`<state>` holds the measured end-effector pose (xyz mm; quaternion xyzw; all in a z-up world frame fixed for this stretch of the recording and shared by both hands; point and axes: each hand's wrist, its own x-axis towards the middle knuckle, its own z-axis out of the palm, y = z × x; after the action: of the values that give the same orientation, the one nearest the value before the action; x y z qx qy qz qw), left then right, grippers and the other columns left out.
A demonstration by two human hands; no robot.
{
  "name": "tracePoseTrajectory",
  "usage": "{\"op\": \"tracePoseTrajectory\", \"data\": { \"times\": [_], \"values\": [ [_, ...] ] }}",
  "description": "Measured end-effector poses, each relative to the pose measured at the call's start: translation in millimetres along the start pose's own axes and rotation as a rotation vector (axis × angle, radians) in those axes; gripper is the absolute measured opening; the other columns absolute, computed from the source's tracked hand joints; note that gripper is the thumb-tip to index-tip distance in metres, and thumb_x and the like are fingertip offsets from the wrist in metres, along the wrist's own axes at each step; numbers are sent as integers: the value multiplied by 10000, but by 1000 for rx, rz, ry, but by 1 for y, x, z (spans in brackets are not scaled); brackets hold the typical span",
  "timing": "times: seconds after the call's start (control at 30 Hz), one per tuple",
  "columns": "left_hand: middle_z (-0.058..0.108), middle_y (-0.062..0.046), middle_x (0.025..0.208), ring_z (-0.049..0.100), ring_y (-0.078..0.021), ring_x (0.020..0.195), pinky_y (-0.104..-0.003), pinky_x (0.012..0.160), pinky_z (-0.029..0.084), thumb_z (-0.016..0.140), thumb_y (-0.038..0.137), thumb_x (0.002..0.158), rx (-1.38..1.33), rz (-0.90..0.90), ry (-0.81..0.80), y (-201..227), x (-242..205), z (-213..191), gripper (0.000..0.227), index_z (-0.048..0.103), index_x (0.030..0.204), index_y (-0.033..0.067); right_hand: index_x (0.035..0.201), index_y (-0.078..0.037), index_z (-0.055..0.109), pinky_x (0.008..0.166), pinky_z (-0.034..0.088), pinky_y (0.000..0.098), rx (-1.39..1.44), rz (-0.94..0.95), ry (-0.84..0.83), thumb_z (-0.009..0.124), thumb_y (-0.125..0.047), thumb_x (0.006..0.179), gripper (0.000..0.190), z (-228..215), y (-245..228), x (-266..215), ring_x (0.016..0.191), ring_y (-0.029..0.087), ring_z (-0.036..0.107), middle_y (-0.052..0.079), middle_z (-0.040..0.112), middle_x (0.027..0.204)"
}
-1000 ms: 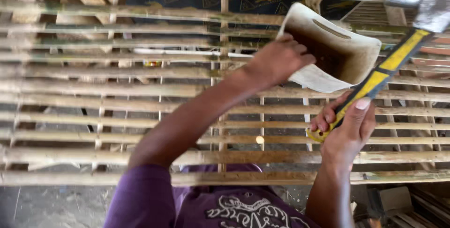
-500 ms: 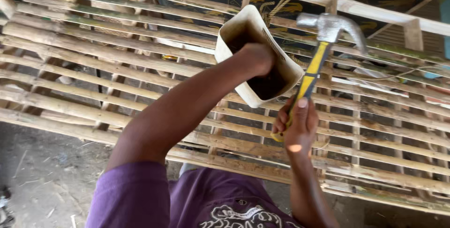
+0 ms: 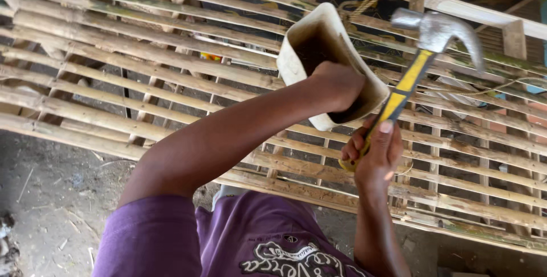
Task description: The person hammers nails into a bamboo lattice structure using a hammer. They repeatedly pick nails from a white container and drive them into the bamboo frame to secure the pieces together.
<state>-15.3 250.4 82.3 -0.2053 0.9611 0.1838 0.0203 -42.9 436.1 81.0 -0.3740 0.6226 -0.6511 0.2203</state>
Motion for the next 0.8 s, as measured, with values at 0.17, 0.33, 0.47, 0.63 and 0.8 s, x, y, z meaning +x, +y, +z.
{"op": "tracePoseTrajectory", "data": {
  "times": [0.17,0.33,0.47,0.63,0.8],
  "values": [
    [751,-147,1006,746,-336,949,-456,785,609,577,129,926,-103,-51,301,-26,-30,-12,175,745,967,101,1107,-45,481,499,444,349,142,52,-53,374,-440,1153,412,15,-20,-23,548,142,444,57,457,724],
    [753,-139,1003,758,-307,886,-428,770,617,578,134,907,-265,148,608,-37,-43,-7,178,726,986,73,1128,-31,477,528,442,358,154,28,-103,393,-455,1157,433,69,-28,-40,560,155,440,73,452,727],
    [769,-84,1038,761,-267,870,-388,814,632,662,232,918,-411,279,908,-65,-52,-16,163,725,993,102,1137,-25,478,546,462,372,201,-9,-85,408,-481,1161,462,126,-32,-62,567,153,435,72,443,697],
    [755,-129,1114,766,-233,910,-329,808,660,661,-26,945,-435,222,1048,-202,-161,-5,259,718,1179,70,1099,-20,473,493,470,373,81,39,-56,405,-500,1130,486,188,-30,-90,531,151,462,45,458,693],
    [791,-108,966,785,-165,766,-258,664,648,663,65,1006,-533,-215,731,-325,-256,-6,113,758,1065,80,1008,-39,559,377,479,358,-377,408,-191,438,-454,1046,434,260,-19,-86,432,130,505,12,508,597]
  ]
}}
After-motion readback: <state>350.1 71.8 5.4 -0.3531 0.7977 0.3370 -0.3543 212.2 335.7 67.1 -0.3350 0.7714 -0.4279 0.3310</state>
